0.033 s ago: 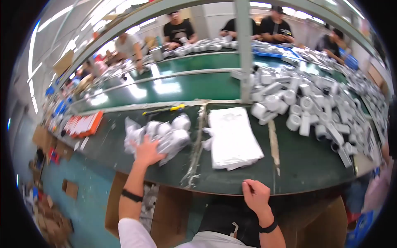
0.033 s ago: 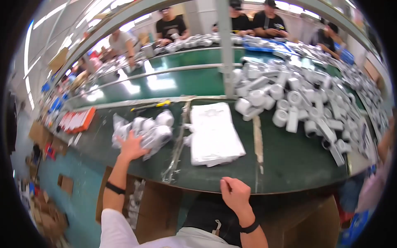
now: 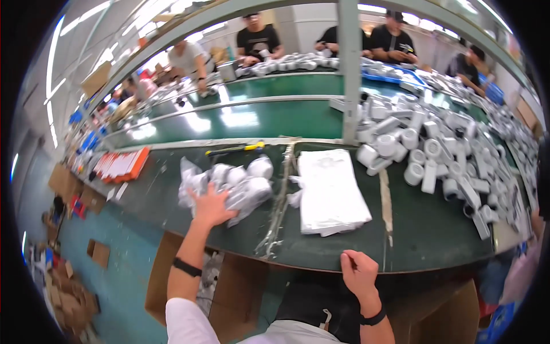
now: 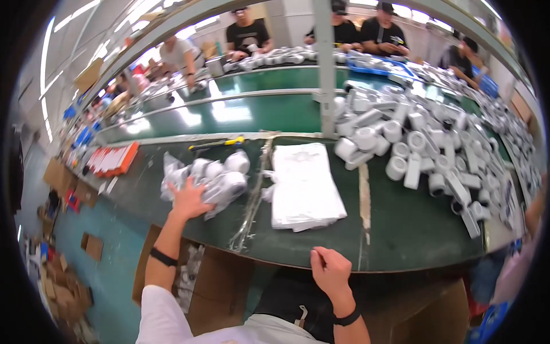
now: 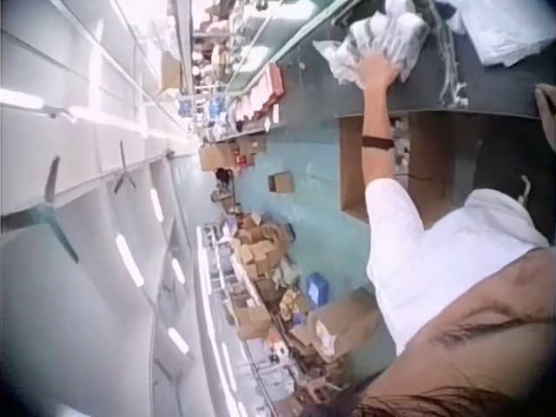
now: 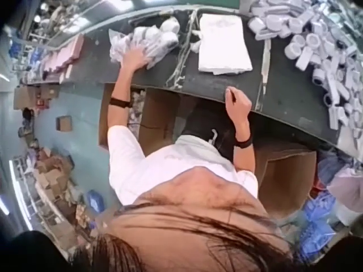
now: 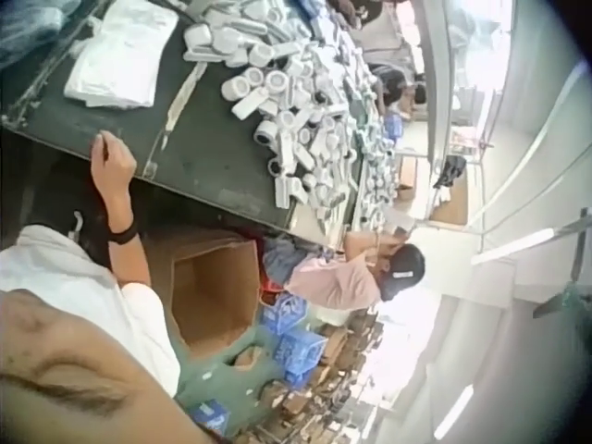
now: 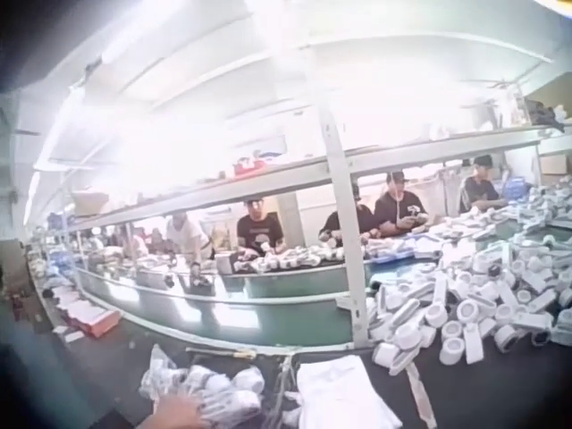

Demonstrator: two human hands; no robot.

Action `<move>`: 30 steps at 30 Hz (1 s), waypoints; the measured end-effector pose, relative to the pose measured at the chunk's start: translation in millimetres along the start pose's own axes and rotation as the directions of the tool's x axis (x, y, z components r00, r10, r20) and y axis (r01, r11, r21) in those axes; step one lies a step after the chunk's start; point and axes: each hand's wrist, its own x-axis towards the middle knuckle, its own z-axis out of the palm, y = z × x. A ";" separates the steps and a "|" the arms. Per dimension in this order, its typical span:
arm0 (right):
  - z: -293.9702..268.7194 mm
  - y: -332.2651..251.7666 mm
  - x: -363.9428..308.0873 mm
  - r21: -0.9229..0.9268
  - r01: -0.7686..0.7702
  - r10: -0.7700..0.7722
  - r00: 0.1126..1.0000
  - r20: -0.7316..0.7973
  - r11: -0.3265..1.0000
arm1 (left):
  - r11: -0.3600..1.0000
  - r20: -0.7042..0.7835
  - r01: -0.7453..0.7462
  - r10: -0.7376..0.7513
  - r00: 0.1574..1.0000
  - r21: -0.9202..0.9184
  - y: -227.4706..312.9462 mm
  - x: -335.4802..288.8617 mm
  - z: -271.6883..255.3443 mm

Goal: The person picks up a fan from a pile, slides it into a plastic bag, and places the bagged fan into a cardboard box, repeating this process for several fans.

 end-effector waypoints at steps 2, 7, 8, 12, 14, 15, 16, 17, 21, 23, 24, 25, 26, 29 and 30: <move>6.2 -1.3 -2.2 0.031 -0.012 0.010 0.999 0.053 0.999 | 0.999 -0.017 0.036 -0.036 0.999 -0.015 -6.2 -6.7 6.8; 7.7 -2.2 -3.8 0.053 -0.003 0.000 0.999 0.053 0.999 | 0.997 -0.095 0.061 -0.056 0.994 0.049 6.5 -17.3 3.0; 7.4 -2.9 -3.7 0.056 -0.001 -0.002 0.998 0.056 0.998 | 0.998 -0.055 0.067 -0.067 0.996 0.008 6.5 -15.7 2.5; 5.1 -0.2 -3.2 0.054 -0.006 0.003 0.999 0.052 0.999 | 0.993 -0.043 0.080 -0.084 0.996 -0.085 16.6 -13.4 2.4; 5.0 0.9 -3.1 0.051 -0.003 0.000 0.999 0.054 0.999 | 0.980 0.017 0.097 -0.096 0.995 -0.176 10.8 -6.5 8.1; 5.1 1.4 -2.8 0.052 -0.006 0.003 0.999 0.053 0.999 | 0.957 0.079 0.115 -0.097 0.992 -0.266 10.0 -3.8 7.8; 5.2 1.4 -2.7 0.053 -0.009 0.006 0.999 0.051 0.999 | 0.957 0.080 0.114 -0.096 0.992 -0.266 10.6 -2.5 8.0; 5.2 1.0 -2.7 0.052 -0.010 0.007 0.999 0.051 0.999 | 0.954 0.067 0.112 -0.097 0.993 -0.279 12.4 -1.6 8.0; 6.3 -2.2 -1.9 0.049 -0.021 0.020 0.999 0.035 0.999 | 0.948 -0.026 0.073 -0.085 0.996 -0.308 16.3 3.7 20.5; 6.7 -3.0 -2.0 0.056 -0.025 0.023 0.999 0.032 0.998 | 0.947 -0.078 0.065 -0.094 0.993 -0.315 19.1 3.0 26.0; 6.3 -2.4 -2.2 0.054 -0.027 0.025 0.999 0.037 0.998 | 0.944 -0.128 0.057 -0.103 0.986 -0.324 21.0 2.5 27.5; 6.0 -2.0 -2.4 0.052 -0.029 0.027 0.999 0.043 0.998 | 0.944 -0.128 0.058 -0.105 0.986 -0.324 21.4 2.9 29.4; 5.8 -2.0 -2.7 0.053 -0.028 0.026 0.999 0.044 0.998 | 0.940 -0.142 0.055 -0.108 0.984 -0.336 21.4 3.5 31.7; 6.7 -1.0 -2.3 0.051 -0.011 0.010 1.000 0.026 0.999 | 0.931 -0.151 0.059 -0.120 0.981 -0.361 21.6 5.0 33.7; 6.1 0.1 -3.5 0.053 -0.010 0.008 0.999 0.032 0.999 | 0.925 -0.141 0.066 -0.127 0.982 -0.373 22.5 3.8 32.4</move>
